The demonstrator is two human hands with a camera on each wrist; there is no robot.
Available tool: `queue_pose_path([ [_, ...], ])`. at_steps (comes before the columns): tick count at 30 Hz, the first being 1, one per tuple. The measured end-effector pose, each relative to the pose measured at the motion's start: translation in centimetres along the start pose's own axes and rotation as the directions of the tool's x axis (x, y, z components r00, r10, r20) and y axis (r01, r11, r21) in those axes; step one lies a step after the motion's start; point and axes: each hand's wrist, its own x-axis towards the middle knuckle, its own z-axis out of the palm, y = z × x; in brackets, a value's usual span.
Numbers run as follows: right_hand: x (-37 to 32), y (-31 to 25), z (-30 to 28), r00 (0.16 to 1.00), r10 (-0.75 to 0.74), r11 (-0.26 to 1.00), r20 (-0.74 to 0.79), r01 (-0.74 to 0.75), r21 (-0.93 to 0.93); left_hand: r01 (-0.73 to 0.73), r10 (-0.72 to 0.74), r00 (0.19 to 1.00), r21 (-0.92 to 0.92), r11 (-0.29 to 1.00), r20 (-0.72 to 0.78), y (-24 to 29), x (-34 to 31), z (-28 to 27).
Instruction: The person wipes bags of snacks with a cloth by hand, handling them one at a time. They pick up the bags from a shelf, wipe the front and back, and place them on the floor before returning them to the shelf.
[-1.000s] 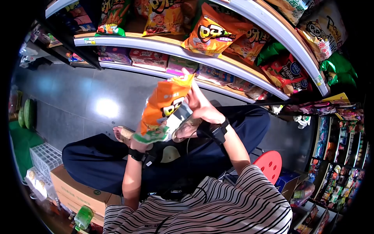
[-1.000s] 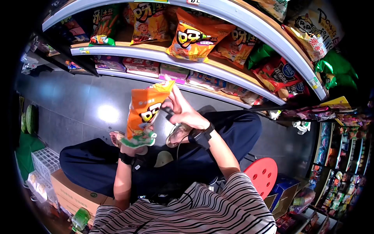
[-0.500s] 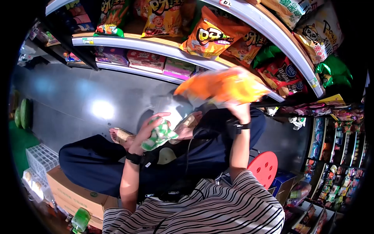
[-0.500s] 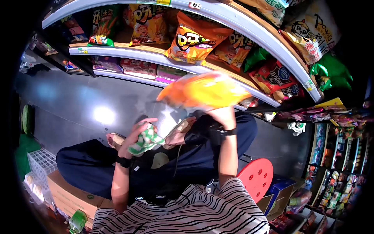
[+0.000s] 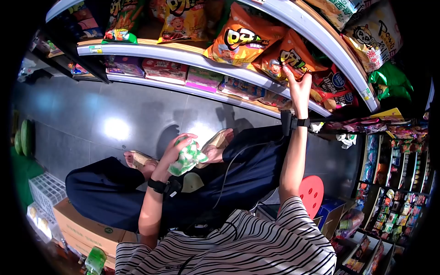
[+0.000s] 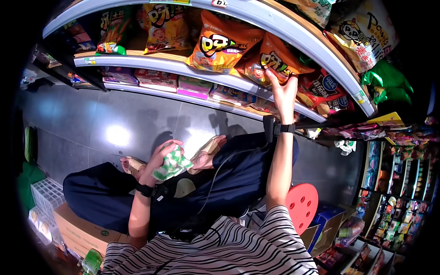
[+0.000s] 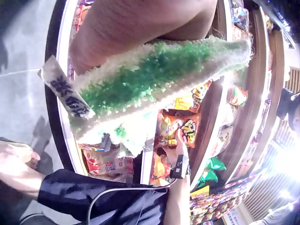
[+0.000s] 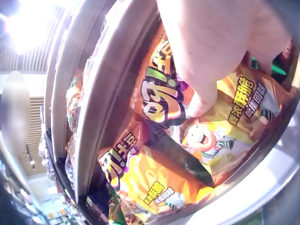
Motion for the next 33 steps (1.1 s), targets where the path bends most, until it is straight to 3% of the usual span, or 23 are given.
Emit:
queue_pose_path([
  [2,1.1,0.3,-0.1,0.995,0.064,0.993,0.081,-0.055,-0.104,0.0,0.0,1.0,-0.002,1.0,-0.009,-0.1,0.1,-0.1],
  [3,2.1,0.2,-0.8,0.965,0.063,0.998,0.256,-0.063,-0.008,0.013,-0.013,1.0,0.006,1.0,-0.025,-0.2,0.1,0.0],
  [5,3.9,-0.2,-1.5,0.932,0.186,0.968,0.31,-0.12,-0.22,0.03,-0.029,0.999,0.014,0.999,-0.041,-0.3,0.1,-0.1],
  [7,5.3,-1.5,-1.4,0.903,0.053,0.992,0.427,-0.098,0.083,0.032,-0.036,0.997,-0.064,0.997,-0.065,-0.8,0.4,-0.3],
  [9,6.2,-0.7,-1.0,0.874,0.034,0.978,0.485,-0.129,0.165,0.024,-0.028,0.998,-0.064,0.998,-0.064,-1.1,0.5,-0.3],
  [10,6.0,-0.1,-1.0,0.874,0.034,0.977,0.485,-0.131,0.166,0.016,-0.02,0.998,-0.061,0.998,-0.066,-1.1,0.5,-0.3],
  [12,5.3,1.4,-1.2,0.935,-0.036,0.999,0.353,0.029,0.027,0.009,-0.012,0.998,-0.033,0.999,-0.068,-1.0,0.5,-0.5],
  [15,4.1,-0.1,-2.7,0.839,0.246,0.966,0.486,-0.175,-0.188,0.019,-0.02,0.997,-0.018,1.0,-0.073,-0.7,0.1,-0.3],
  [17,3.6,0.4,-3.1,0.843,0.244,0.967,0.48,-0.176,-0.183,0.016,-0.018,0.997,-0.035,0.999,-0.077,-0.5,0.2,-0.3],
  [19,3.4,1.4,-3.0,0.917,0.028,0.999,0.397,-0.008,-0.052,0.012,-0.015,0.997,-0.035,0.999,-0.082,-0.7,0.3,-0.5],
  [20,3.3,1.4,-3.0,0.931,0.019,0.995,0.365,0.018,-0.099,0.012,-0.015,0.997,-0.035,0.999,-0.082,-0.6,0.4,-0.4],
  [23,2.6,-0.4,-3.4,0.992,-0.03,1.0,0.124,0.029,0.012,-0.01,0.012,0.993,0.021,1.0,-0.121,-0.8,0.3,-0.1],
  [24,1.3,-2.0,-2.7,0.955,-0.15,0.981,-0.257,0.177,0.083,-0.02,0.026,0.992,0.05,0.999,-0.123,-0.8,0.4,-0.2],
  [25,1.3,-1.6,-2.4,0.857,-0.343,0.932,-0.385,0.361,-0.026,-0.022,0.032,0.992,0.081,0.996,-0.119,-0.9,0.4,-0.3],
  [27,-0.8,-3.7,-1.5,0.785,-0.532,0.844,-0.316,0.52,-0.13,-0.026,0.036,0.991,0.082,0.996,-0.126,-1.2,0.6,-0.3],
  [28,-1.5,-4.7,-0.1,0.7,-0.667,0.744,-0.255,0.644,-0.18,-0.026,0.037,0.991,0.086,0.996,-0.128,-1.2,0.7,-0.3],
  [29,-2.2,-3.7,0.0,0.825,-0.523,0.851,-0.213,0.52,-0.076,-0.026,0.037,0.991,0.086,0.996,-0.128,-1.2,0.6,-0.4],
  [30,-4.1,-6.5,3.2,0.659,-0.752,0.648,-0.027,0.73,-0.219,-0.001,0.009,0.992,0.064,0.998,-0.122,-1.2,0.7,-0.5],
  [32,-6.5,-8.7,6.7,0.612,-0.745,0.561,0.267,0.79,-0.246,0.038,-0.032,0.993,0.051,0.998,-0.112,-1.1,0.5,-0.6],
  [33,-6.5,-8.1,7.3,0.599,-0.756,0.543,0.265,0.8,-0.256,0.031,-0.025,0.993,0.047,0.998,-0.117,-1.0,0.5,-0.4],
])
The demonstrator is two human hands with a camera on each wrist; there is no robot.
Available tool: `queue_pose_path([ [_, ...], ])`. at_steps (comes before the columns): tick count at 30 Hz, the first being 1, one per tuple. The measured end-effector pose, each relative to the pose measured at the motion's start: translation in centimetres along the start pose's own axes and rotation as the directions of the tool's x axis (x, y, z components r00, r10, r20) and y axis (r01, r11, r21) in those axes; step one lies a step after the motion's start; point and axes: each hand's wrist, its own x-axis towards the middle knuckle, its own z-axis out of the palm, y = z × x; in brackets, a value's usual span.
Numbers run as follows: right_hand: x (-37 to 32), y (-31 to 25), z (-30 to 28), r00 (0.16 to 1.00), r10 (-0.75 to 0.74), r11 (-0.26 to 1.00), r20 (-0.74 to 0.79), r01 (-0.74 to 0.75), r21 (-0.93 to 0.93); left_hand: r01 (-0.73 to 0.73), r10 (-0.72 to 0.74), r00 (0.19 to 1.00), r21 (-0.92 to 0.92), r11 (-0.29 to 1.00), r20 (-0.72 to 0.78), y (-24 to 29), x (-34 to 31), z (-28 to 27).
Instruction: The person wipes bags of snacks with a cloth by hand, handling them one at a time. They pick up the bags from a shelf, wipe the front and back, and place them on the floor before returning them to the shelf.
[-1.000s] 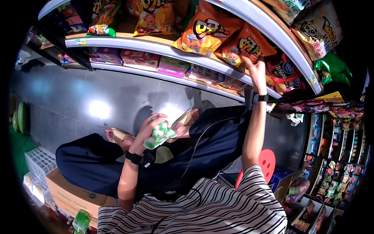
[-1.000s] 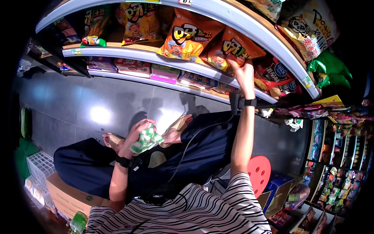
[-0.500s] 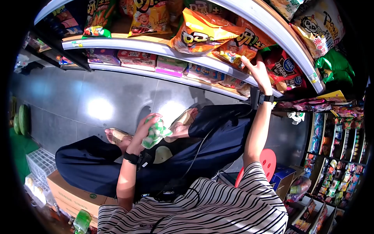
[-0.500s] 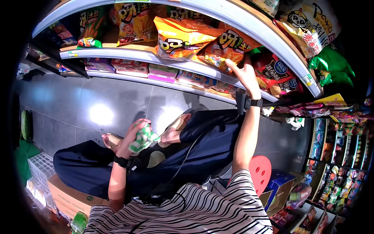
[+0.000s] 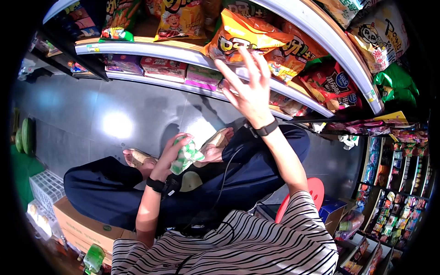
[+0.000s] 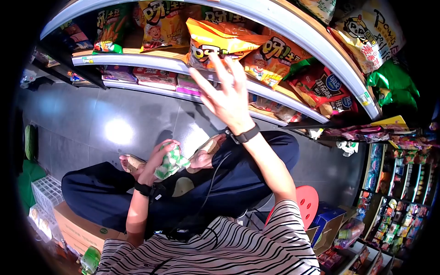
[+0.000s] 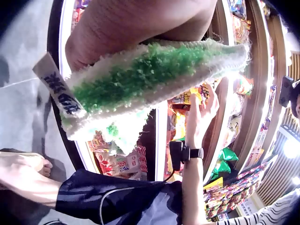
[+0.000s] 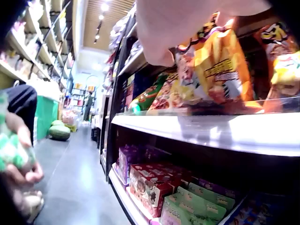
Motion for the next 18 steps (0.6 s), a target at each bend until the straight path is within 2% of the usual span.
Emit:
queue_pose_path([
  [3,1.8,-0.2,1.5,0.989,0.138,0.983,0.05,-0.131,-0.131,-0.023,0.023,1.0,0.011,1.0,-0.005,0.0,0.0,-0.4],
  [5,2.6,1.6,2.2,0.986,0.134,0.975,0.103,-0.112,-0.193,-0.046,0.046,0.999,0.009,0.999,-0.007,-0.2,0.1,-0.5],
  [6,2.6,1.6,2.3,0.991,0.117,0.973,0.065,-0.102,-0.206,-0.037,0.036,0.999,-0.005,0.999,-0.019,-0.1,0.0,-0.6],
  [8,4.0,1.8,1.9,0.967,0.159,0.959,0.199,-0.103,-0.265,-0.026,0.025,0.999,-0.027,0.999,-0.027,-0.2,0.1,-0.9],
  [12,5.3,2.6,3.2,0.963,0.176,0.968,0.205,-0.132,-0.212,-0.034,0.033,0.999,-0.017,0.999,-0.039,-0.2,-0.1,-1.3],
  [14,6.3,3.0,3.3,0.892,0.267,0.964,0.364,-0.246,-0.105,-0.037,0.036,0.998,-0.011,0.999,-0.048,-0.3,-0.3,-1.6],
  [15,6.8,3.1,3.2,0.732,0.391,0.91,0.558,-0.398,-0.114,-0.056,0.055,0.997,-0.01,0.998,-0.052,-0.4,-0.1,-1.8],
  [16,6.6,3.6,3.5,0.732,0.387,0.911,0.56,-0.396,-0.112,-0.074,0.073,0.995,-0.012,0.997,-0.06,-0.5,-0.1,-1.9],
  [17,6.6,4.3,4.1,0.915,0.211,0.977,0.344,-0.193,-0.088,-0.08,0.079,0.995,-0.015,0.997,-0.065,-0.4,-0.2,-2.1],
  [18,6.4,5.1,4.6,0.994,0.0,0.993,0.106,0.013,-0.119,-0.074,0.073,0.995,-0.018,0.997,-0.067,-0.2,-0.3,-2.0],
])
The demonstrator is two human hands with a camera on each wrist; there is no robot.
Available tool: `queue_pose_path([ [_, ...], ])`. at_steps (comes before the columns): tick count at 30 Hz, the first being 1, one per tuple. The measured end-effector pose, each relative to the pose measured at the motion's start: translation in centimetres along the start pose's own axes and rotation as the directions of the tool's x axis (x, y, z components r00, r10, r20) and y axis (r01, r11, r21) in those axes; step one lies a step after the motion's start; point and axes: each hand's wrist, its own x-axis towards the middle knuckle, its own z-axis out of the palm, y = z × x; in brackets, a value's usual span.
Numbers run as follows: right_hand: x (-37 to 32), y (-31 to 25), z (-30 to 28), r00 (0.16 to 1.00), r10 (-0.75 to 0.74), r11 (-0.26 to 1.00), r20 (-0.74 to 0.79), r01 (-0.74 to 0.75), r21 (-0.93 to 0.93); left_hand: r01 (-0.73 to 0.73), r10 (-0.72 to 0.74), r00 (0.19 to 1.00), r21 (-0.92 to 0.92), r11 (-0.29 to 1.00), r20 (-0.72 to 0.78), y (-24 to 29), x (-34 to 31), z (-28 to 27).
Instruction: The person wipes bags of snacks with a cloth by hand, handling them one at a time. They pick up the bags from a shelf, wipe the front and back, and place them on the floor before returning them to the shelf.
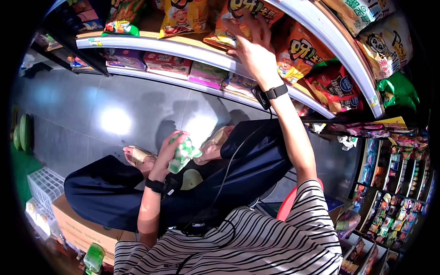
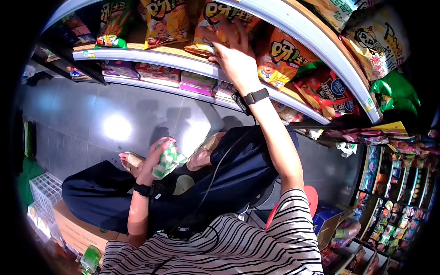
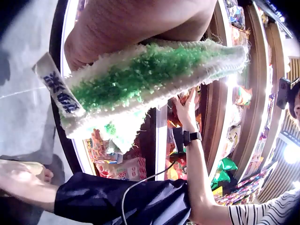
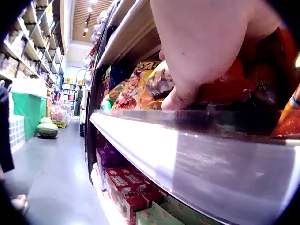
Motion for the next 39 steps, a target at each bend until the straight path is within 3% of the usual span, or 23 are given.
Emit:
queue_pose_path([
  [8,0.1,0.0,1.3,0.993,-0.038,0.979,-0.114,0.014,-0.205,-0.027,0.025,0.999,-0.052,0.998,-0.03,1.1,-1.5,0.0],
  [10,-0.5,-0.6,0.4,0.998,0.007,0.998,-0.057,-0.01,-0.057,-0.048,0.048,0.999,-0.005,0.999,-0.024,1.1,-1.5,-0.2],
  [12,-1.1,-1.3,-0.5,1.0,0.021,0.999,-0.011,-0.021,-0.037,-0.064,0.064,0.997,0.01,0.998,-0.034,1.5,-1.7,0.0],
  [14,-2.1,-1.3,-1.8,0.982,0.136,0.991,0.131,-0.136,-0.009,-0.069,0.07,0.997,0.025,0.997,-0.037,1.8,-1.9,0.2],
  [15,-2.2,-0.8,-2.1,0.997,0.075,0.997,0.027,-0.075,-0.016,-0.071,0.072,0.996,0.013,0.997,-0.046,1.9,-2.0,0.3],
  [16,-2.4,-0.8,-2.7,0.984,0.131,0.991,0.124,-0.131,-0.012,-0.071,0.071,0.996,0.002,0.997,-0.053,2.0,-2.0,0.4],
  [21,-2.3,-0.7,-3.2,0.994,0.011,1.0,0.112,-0.012,0.009,-0.042,0.043,0.998,0.044,0.998,-0.036,1.8,-1.8,0.6],
  [24,-2.6,-1.8,-3.3,0.974,0.124,0.992,0.192,-0.123,-0.017,-0.03,0.031,0.999,0.049,0.998,-0.028,1.7,-1.7,0.9],
  [26,-2.9,-1.8,-3.3,0.976,0.11,0.994,0.19,-0.105,-0.035,-0.028,0.028,0.999,0.033,0.999,-0.025,1.6,-1.6,1.0],
  [29,-2.9,-2.3,-4.2,1.0,0.007,1.0,-0.017,-0.008,-0.022,-0.037,0.038,0.999,0.015,0.999,-0.03,1.5,-1.5,0.8],
  [30,-3.1,-2.5,-4.0,1.0,0.01,1.0,-0.016,-0.01,-0.022,-0.032,0.03,0.998,-0.027,0.999,-0.048,1.5,-1.5,0.9],
  [32,-3.5,-3.3,-3.3,0.983,-0.022,0.962,-0.182,0.07,0.263,-0.026,0.022,0.998,-0.071,0.997,-0.063,0.8,-1.1,0.4],
  [33,-4.0,-4.6,-3.1,0.984,-0.032,0.907,-0.173,0.102,0.409,-0.004,-0.013,0.997,-0.21,0.978,-0.076,-0.4,-0.5,-0.6],
  [34,-4.2,-6.3,-3.7,0.995,-0.081,0.849,-0.066,0.103,0.518,0.017,-0.048,0.995,-0.345,0.939,-0.083,-1.0,-0.1,-1.1],
  [35,-5.2,-8.5,-3.6,0.996,-0.084,0.76,0.013,0.055,0.648,0.016,-0.047,0.995,-0.342,0.939,-0.083,-0.5,-0.2,-0.7],
  [36,-5.7,-10.5,-4.2,0.973,-0.127,0.647,0.191,-0.064,0.76,0.035,-0.065,0.996,-0.395,0.918,-0.064,0.4,-0.7,-0.1],
  [37,-6.8,-12.3,-3.5,0.956,-0.213,0.561,0.201,-0.048,0.826,0.054,-0.082,0.996,-0.446,0.893,-0.044,1.0,-0.8,0.4],
  [38,-8.3,-14.1,-3.7,0.884,-0.282,0.504,0.373,-0.195,0.842,0.054,-0.083,0.995,-0.442,0.895,-0.047,1.0,-0.8,0.7],
  [39,-9.9,-15.6,-3.1,0.83,-0.331,0.507,0.449,-0.244,0.826,-0.046,0.004,0.994,-0.402,0.914,-0.105,1.0,-1.0,1.0],
])
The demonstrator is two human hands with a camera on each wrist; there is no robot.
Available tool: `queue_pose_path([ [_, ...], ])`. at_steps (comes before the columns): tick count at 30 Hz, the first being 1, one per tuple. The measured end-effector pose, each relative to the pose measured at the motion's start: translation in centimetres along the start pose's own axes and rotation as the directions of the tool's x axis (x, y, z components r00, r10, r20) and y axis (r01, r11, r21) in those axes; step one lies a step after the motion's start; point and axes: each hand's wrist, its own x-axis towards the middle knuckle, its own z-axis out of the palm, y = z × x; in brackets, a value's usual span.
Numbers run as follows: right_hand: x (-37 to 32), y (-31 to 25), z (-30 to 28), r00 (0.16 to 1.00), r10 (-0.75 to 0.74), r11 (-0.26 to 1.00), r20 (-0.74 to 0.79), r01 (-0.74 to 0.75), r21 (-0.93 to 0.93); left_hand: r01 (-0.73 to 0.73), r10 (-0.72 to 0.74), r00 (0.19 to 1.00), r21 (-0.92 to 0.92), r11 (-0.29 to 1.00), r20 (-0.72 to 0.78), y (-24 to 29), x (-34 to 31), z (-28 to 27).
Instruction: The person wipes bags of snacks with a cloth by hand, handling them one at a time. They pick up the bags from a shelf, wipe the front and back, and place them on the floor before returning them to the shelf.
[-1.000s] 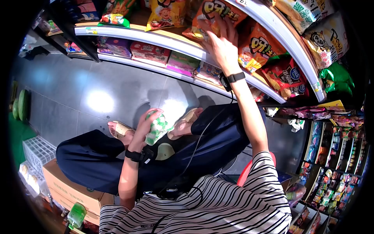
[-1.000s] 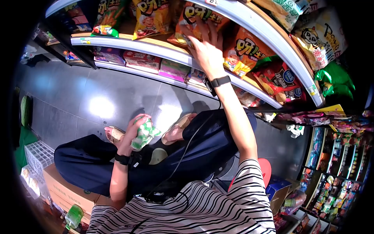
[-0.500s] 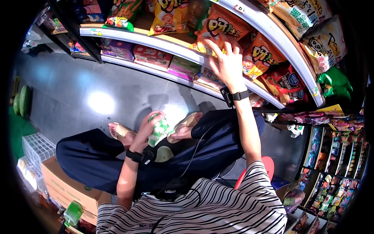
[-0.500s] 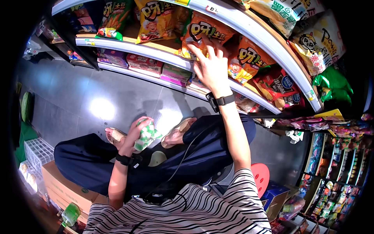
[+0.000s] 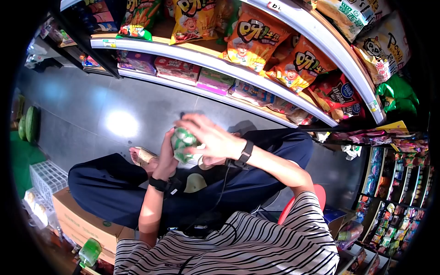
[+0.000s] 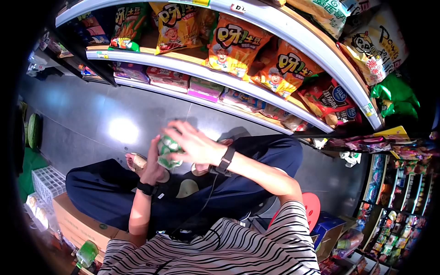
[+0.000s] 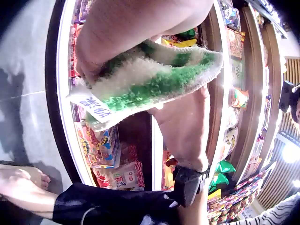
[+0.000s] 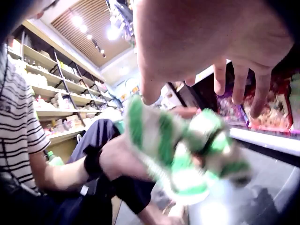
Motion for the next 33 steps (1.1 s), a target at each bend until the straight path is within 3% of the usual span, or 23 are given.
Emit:
queue_pose_path([
  [1,-0.5,-0.9,0.7,0.997,-0.007,0.999,0.075,0.01,-0.046,-0.102,0.103,0.995,0.036,0.994,-0.013,-0.1,-0.2,0.0],
  [2,-0.9,-1.2,1.4,0.998,-0.017,0.998,0.061,0.021,-0.06,-0.117,0.116,0.993,-0.008,0.993,-0.031,-0.4,-0.4,-0.3],
  [7,0.1,-0.9,1.0,1.0,-0.017,0.997,0.023,0.018,-0.073,-0.088,0.087,0.995,0.02,0.996,0.038,0.9,-1.4,0.9],
  [9,1.3,-1.9,0.0,0.996,0.04,0.996,0.085,-0.034,-0.077,-0.063,0.063,0.993,-0.003,0.998,0.096,1.8,-1.7,1.1],
  [11,2.4,-2.1,-0.2,0.997,-0.002,0.997,0.072,0.007,-0.074,-0.03,0.031,0.999,-0.022,0.999,0.044,2.4,-2.0,0.3],
  [13,3.6,-2.2,-0.2,1.0,-0.008,0.99,-0.026,0.004,-0.14,-0.115,0.108,0.985,0.042,0.992,0.132,3.3,-2.9,0.0],
  [15,4.6,-2.6,-1.0,0.996,-0.05,0.982,-0.079,0.034,-0.186,-0.129,0.132,0.982,-0.035,0.991,0.131,3.3,-3.1,-0.7],
  [17,5.4,-3.7,-2.3,0.966,-0.105,0.994,-0.237,0.093,-0.062,-0.209,0.174,0.951,0.113,0.971,0.257,3.9,-4.1,0.3],
  [19,5.8,-4.8,-2.9,0.981,-0.083,0.997,-0.176,0.081,-0.019,-0.22,0.191,0.953,0.105,0.97,0.236,3.6,-4.8,0.1],
  [22,6.2,-4.5,-0.6,0.987,-0.126,0.964,-0.099,0.145,0.223,-0.307,0.271,0.937,0.151,0.94,0.222,3.6,-6.0,-1.3],
  [23,6.6,-4.7,0.5,0.991,-0.123,0.952,-0.059,0.135,0.274,-0.33,0.327,0.944,0.149,0.932,0.041,3.2,-6.4,-1.3],
  [25,7.0,-5.5,2.0,0.998,-0.042,0.898,0.036,0.022,0.44,-0.378,0.382,0.924,0.115,0.919,-0.006,3.0,-6.6,-2.5],
  [27,7.8,-7.5,2.1,0.993,-0.121,0.923,0.014,0.107,0.37,-0.427,0.431,0.902,0.135,0.894,-0.008,3.2,-6.4,-4.6],
  [29,8.9,-8.5,2.6,0.971,-0.208,0.957,-0.121,0.227,0.178,-0.501,0.502,0.865,0.043,0.865,-0.025,5.0,-7.5,-2.9],
  [30,9.6,-8.6,3.2,0.934,-0.271,0.949,-0.234,0.3,0.099,-0.501,0.502,0.858,0.044,0.865,-0.11,6.0,-8.5,-1.6],
  [31,10.4,-8.8,3.2,0.932,-0.276,0.945,-0.235,0.307,0.111,-0.504,0.507,0.854,0.052,0.862,-0.12,6.8,-9.2,-1.5],
  [33,12.4,-9.0,2.7,0.971,-0.238,0.889,-0.019,0.226,0.399,-0.494,0.5,0.866,0.119,0.861,-0.022,8.9,-10.3,-1.9],
])
